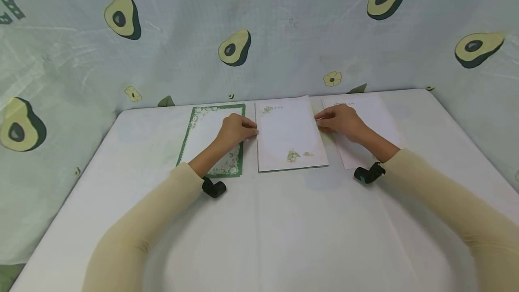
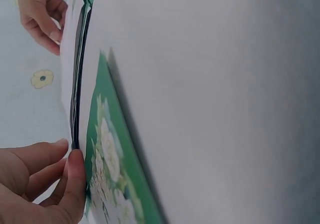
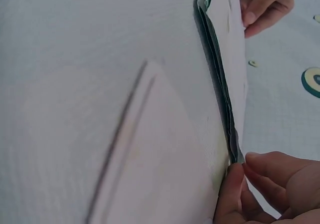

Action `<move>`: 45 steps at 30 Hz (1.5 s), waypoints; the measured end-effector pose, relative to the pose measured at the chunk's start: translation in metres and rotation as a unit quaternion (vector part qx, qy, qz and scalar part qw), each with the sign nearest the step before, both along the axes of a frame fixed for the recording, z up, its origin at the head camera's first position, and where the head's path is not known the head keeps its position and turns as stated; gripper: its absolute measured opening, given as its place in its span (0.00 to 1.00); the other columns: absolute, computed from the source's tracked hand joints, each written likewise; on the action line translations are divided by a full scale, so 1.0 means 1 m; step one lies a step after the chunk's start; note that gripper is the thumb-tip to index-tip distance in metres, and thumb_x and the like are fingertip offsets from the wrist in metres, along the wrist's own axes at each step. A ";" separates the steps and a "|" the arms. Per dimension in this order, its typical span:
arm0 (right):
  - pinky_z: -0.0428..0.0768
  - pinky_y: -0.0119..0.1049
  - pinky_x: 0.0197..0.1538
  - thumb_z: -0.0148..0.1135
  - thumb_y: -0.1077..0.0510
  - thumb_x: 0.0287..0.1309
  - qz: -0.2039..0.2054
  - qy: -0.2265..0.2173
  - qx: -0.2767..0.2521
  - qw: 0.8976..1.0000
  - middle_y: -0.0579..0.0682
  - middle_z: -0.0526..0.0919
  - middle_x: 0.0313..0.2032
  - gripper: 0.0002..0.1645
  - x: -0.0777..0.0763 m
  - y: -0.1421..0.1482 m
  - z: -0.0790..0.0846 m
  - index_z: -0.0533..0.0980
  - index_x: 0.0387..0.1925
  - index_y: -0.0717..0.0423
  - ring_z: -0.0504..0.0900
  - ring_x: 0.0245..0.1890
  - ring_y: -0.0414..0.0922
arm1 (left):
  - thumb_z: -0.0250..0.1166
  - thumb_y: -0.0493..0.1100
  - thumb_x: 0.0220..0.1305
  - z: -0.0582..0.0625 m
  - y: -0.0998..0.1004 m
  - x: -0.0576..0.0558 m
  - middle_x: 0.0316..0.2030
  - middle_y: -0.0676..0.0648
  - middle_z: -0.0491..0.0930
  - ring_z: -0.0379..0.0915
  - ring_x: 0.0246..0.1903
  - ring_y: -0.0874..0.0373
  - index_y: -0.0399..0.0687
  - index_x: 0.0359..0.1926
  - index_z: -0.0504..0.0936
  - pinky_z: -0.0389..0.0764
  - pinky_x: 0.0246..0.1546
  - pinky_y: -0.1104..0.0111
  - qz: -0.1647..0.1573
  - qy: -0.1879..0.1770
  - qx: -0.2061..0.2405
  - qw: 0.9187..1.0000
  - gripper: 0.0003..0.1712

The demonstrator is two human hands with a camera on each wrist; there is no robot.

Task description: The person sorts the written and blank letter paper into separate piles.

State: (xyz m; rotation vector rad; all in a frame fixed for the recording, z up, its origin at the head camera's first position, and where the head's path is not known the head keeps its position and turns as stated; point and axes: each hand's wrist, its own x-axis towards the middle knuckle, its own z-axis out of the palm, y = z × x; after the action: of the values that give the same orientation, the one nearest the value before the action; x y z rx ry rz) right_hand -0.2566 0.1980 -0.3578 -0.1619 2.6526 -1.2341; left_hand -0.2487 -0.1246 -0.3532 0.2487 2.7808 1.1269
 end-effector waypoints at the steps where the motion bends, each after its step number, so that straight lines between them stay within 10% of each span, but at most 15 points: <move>1: 0.80 0.26 0.43 0.65 0.56 0.69 0.000 -0.002 0.000 1.000 0.60 0.84 0.54 0.20 -0.001 0.000 0.000 0.82 0.58 0.60 0.85 0.45 0.42 | 0.70 0.39 0.67 -0.001 0.000 -0.001 0.44 0.41 0.88 0.84 0.40 0.52 0.38 0.50 0.88 0.85 0.40 0.67 0.005 0.001 -0.002 1.000 0.14; 16: 0.83 0.27 0.46 0.64 0.59 0.69 0.010 -0.008 -0.034 0.999 0.61 0.81 0.59 0.22 0.003 0.001 0.002 0.78 0.62 0.59 0.83 0.51 0.48 | 0.72 0.37 0.65 0.001 0.001 -0.005 0.40 0.39 0.88 0.86 0.30 0.56 0.37 0.50 0.88 0.89 0.35 0.69 0.011 -0.046 0.128 0.991 0.14; 26: 0.85 0.29 0.48 0.64 0.62 0.69 0.018 -0.035 -0.092 0.995 0.63 0.80 0.53 0.25 0.007 0.003 0.004 0.74 0.63 0.67 0.84 0.47 0.46 | 0.72 0.29 0.61 0.002 0.011 0.000 0.41 0.37 0.88 0.89 0.34 0.54 0.32 0.51 0.85 0.90 0.41 0.66 0.054 -0.104 0.245 0.962 0.17; 45: 0.88 0.36 0.50 0.69 0.57 0.66 -0.047 0.062 -0.119 0.990 0.56 0.88 0.48 0.20 0.020 0.021 0.025 0.81 0.53 0.65 0.88 0.39 0.36 | 0.70 0.29 0.63 0.019 0.037 0.005 0.40 0.39 0.86 0.87 0.38 0.54 0.29 0.48 0.85 0.87 0.51 0.59 0.063 -0.081 0.368 0.924 0.12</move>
State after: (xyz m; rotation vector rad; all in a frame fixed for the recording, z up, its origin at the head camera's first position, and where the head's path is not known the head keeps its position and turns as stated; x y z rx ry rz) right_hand -0.2363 0.2194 -0.3325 -0.1565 2.6343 -1.6209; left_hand -0.2435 -0.0876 -0.3340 0.0365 2.1334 2.0778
